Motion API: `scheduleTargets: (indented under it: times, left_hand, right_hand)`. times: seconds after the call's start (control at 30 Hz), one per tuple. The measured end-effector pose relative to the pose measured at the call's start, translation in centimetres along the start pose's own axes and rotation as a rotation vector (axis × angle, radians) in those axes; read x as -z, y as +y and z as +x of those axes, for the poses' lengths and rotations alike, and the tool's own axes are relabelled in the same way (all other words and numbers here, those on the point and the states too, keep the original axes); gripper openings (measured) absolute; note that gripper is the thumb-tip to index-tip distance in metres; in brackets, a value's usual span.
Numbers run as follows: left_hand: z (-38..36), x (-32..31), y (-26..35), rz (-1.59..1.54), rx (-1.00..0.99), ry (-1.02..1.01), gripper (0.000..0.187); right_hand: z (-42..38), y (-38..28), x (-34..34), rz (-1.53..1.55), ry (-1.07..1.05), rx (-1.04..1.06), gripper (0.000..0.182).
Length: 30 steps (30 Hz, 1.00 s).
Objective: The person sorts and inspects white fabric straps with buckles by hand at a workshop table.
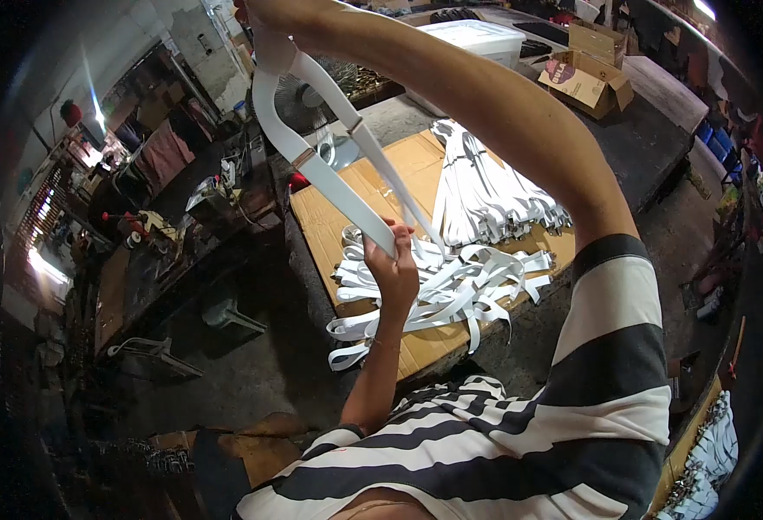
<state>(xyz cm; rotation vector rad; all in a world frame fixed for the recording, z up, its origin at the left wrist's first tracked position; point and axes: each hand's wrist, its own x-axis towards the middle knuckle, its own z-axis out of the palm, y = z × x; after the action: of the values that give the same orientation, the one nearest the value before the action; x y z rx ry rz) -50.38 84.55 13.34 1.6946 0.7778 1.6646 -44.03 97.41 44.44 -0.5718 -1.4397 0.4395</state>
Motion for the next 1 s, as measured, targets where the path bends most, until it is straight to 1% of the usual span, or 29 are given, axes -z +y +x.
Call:
scheduleTargets:
  times: [0.03, 0.07, 0.1, 0.17, 0.23, 0.33, 0.37, 0.4, 0.43, 0.47, 0.5, 0.57, 0.63, 0.67, 0.7, 0.73, 0.8, 0.83, 0.87, 0.9, 0.97, 1.0]
  left_hand:
    - [-0.3, 0.1, 0.6, 0.003, 0.003, -0.003, 0.021]
    - [-0.6, 0.1, 1.7, 0.085, -0.004, -0.018, 0.018]
    - [-0.8, 0.1, 2.6, 0.167, -0.011, -0.030, 0.017]
    - [-0.6, 0.1, 3.1, 0.195, -0.029, -0.009, 0.016]
    - [0.2, 1.0, 3.2, 0.624, -0.013, 0.177, 0.016]
    - [2.3, 1.8, 2.4, 0.628, -0.036, 0.134, 0.016]
    - [3.2, 2.3, 2.2, 0.518, -0.034, -0.023, 0.016]
    - [3.9, 2.3, 1.7, 0.314, 0.039, -0.090, 0.017]
    - [4.2, 2.3, 1.0, 0.109, 0.109, -0.152, 0.018]
    - [4.0, 2.1, 0.6, 0.209, -0.073, -0.067, 0.022]
    - [3.6, 2.2, 0.4, 0.211, -0.080, -0.063, 0.022]
    - [2.8, 2.7, 2.7, 0.030, 0.248, -0.127, 0.024]
    - [2.1, 2.1, 1.7, 0.054, -0.072, -0.016, 0.025]
    - [1.6, 2.0, 1.8, -0.057, 0.081, -0.102, 0.026]
    - [1.3, 1.8, 1.9, -0.087, 0.090, -0.138, 0.027]
    - [1.3, 1.4, 2.4, -0.085, 0.126, -0.171, 0.028]
    - [1.8, 0.7, 3.3, -0.009, 0.132, -0.193, 0.032]
    - [2.4, 0.3, 3.4, 0.112, 0.072, -0.187, 0.033]
    - [2.7, -0.2, 3.2, 0.165, 0.074, -0.178, 0.033]
    - [3.1, -0.6, 3.0, 0.162, 0.073, -0.180, 0.033]
    - [3.8, -1.1, 3.5, 0.267, 0.015, -0.090, 0.033]
    - [3.8, -0.8, 3.9, 0.177, 0.328, -0.183, 0.031]
  right_hand:
    - [0.1, 0.3, 0.1, -0.044, -0.031, 0.066, 0.019]
    - [-0.2, 0.1, 0.0, -0.087, -0.065, 0.130, 0.020]
    - [-0.4, -0.1, -0.1, -0.085, -0.065, 0.124, 0.020]
    - [-1.4, -2.4, -1.0, -0.369, 0.109, 0.149, 0.019]
    - [-2.0, -3.3, -1.0, -0.338, 0.083, 0.136, 0.019]
    - [-2.2, -4.7, -0.7, -0.329, 0.054, 0.129, 0.020]
    - [-2.4, -4.8, -0.8, -0.343, 0.045, 0.126, 0.020]
    - [-2.3, -4.5, -0.7, -0.338, 0.041, 0.120, 0.020]
    - [-2.1, -4.2, -0.8, -0.264, 0.036, 0.120, 0.021]
    - [-1.9, -4.0, -0.9, -0.192, 0.030, 0.127, 0.021]
    - [-1.7, -3.8, -0.8, -0.188, 0.028, 0.134, 0.021]
    - [-1.8, -3.9, -0.6, -0.211, 0.097, 0.075, 0.021]
    - [-2.0, -3.9, -0.4, -0.243, 0.093, 0.073, 0.022]
    - [-2.2, -3.9, -0.3, -0.281, 0.088, 0.071, 0.022]
    - [-2.4, -3.9, -0.4, -0.279, 0.091, 0.068, 0.022]
    - [-2.5, -3.8, -0.7, -0.268, 0.088, 0.040, 0.022]
    - [-2.5, -3.3, -1.4, -0.255, 0.086, 0.012, 0.021]
    - [-2.5, -3.0, -1.8, -0.282, 0.089, 0.072, 0.021]
    - [-2.5, -2.8, -2.0, -0.310, 0.091, 0.133, 0.020]
    - [-2.6, -2.7, -1.8, -0.313, 0.093, 0.133, 0.020]
    - [-3.3, -3.4, -1.8, -0.456, 0.021, 0.125, 0.017]
    - [-3.1, -3.1, -1.8, -0.459, 0.022, 0.124, 0.017]
